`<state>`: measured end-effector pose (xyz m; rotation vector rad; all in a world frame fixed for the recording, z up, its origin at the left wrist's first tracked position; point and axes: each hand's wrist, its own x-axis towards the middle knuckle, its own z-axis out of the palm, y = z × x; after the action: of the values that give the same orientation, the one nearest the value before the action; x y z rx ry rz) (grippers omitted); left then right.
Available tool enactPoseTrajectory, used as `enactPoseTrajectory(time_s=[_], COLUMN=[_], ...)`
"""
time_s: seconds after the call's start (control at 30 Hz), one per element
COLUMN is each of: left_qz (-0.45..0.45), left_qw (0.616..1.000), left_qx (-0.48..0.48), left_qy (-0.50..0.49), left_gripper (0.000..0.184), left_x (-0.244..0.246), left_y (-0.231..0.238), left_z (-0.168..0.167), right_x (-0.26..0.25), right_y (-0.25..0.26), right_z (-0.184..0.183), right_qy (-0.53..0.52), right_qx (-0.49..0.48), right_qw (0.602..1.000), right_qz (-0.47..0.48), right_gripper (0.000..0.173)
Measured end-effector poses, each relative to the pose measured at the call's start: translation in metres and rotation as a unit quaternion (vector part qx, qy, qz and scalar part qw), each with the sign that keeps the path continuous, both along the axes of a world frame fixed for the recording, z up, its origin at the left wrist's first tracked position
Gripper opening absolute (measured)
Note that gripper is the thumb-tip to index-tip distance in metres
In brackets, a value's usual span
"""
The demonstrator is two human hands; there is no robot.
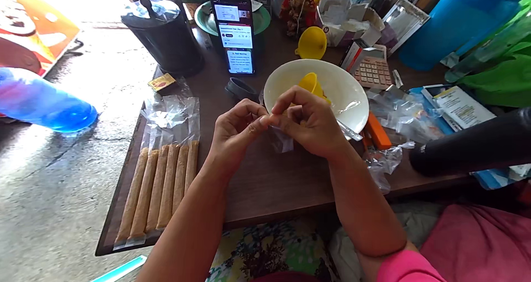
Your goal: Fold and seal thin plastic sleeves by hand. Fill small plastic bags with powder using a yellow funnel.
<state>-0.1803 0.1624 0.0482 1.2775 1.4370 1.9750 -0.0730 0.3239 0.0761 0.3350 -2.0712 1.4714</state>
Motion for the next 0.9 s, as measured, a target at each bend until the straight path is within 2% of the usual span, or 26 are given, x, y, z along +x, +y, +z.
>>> enactPoseTrajectory(time_s=[0.07,0.2,0.33,0.47,0.6,0.73,0.83,0.9], left_qz=[-0.001,-0.011,0.000,-0.014,-0.005,-0.022,-0.004,-0.006], left_qw=[1.000,1.000,1.000,1.000,1.000,0.999,1.000,1.000], left_qx=[0.002,0.008,0.004,0.013,0.009,0.023,0.014,0.015], left_qy=[-0.001,0.004,-0.005,0.010,0.011,0.012,0.012,0.010], left_gripper=[0.004,0.004,0.004,0.004,0.005,0.005,0.005,0.005], left_x=[-0.0004,-0.0011,-0.0001,-0.0005,-0.0012,-0.0018,-0.0011,-0.0010], left_y=[-0.0001,-0.0007,0.0000,0.0000,0.0009,0.0000,0.0006,0.0001], left_z=[0.0005,0.0002,0.0004,-0.0003,-0.0005,-0.0010,-0.0010,-0.0003], right_x=[-0.0003,-0.0012,-0.0024,-0.0013,-0.0021,-0.0012,-0.0014,-0.0013], right_y=[0.0000,0.0021,0.0011,0.0032,0.0028,0.0039,0.0029,0.0027], right_z=[-0.0003,-0.0005,-0.0019,-0.0006,-0.0014,-0.0006,-0.0012,-0.0004], right_qy=[-0.001,0.023,0.012,0.025,0.007,0.015,0.001,0.006], right_qx=[0.011,-0.015,0.034,-0.031,0.004,-0.042,-0.009,-0.005], right_qw=[1.000,0.998,0.999,0.996,1.000,0.995,1.000,0.999], right_qz=[-0.012,0.056,-0.019,0.080,0.012,0.092,0.028,0.035], right_gripper=[0.011,0.010,0.010,0.009,0.010,0.009,0.009,0.010])
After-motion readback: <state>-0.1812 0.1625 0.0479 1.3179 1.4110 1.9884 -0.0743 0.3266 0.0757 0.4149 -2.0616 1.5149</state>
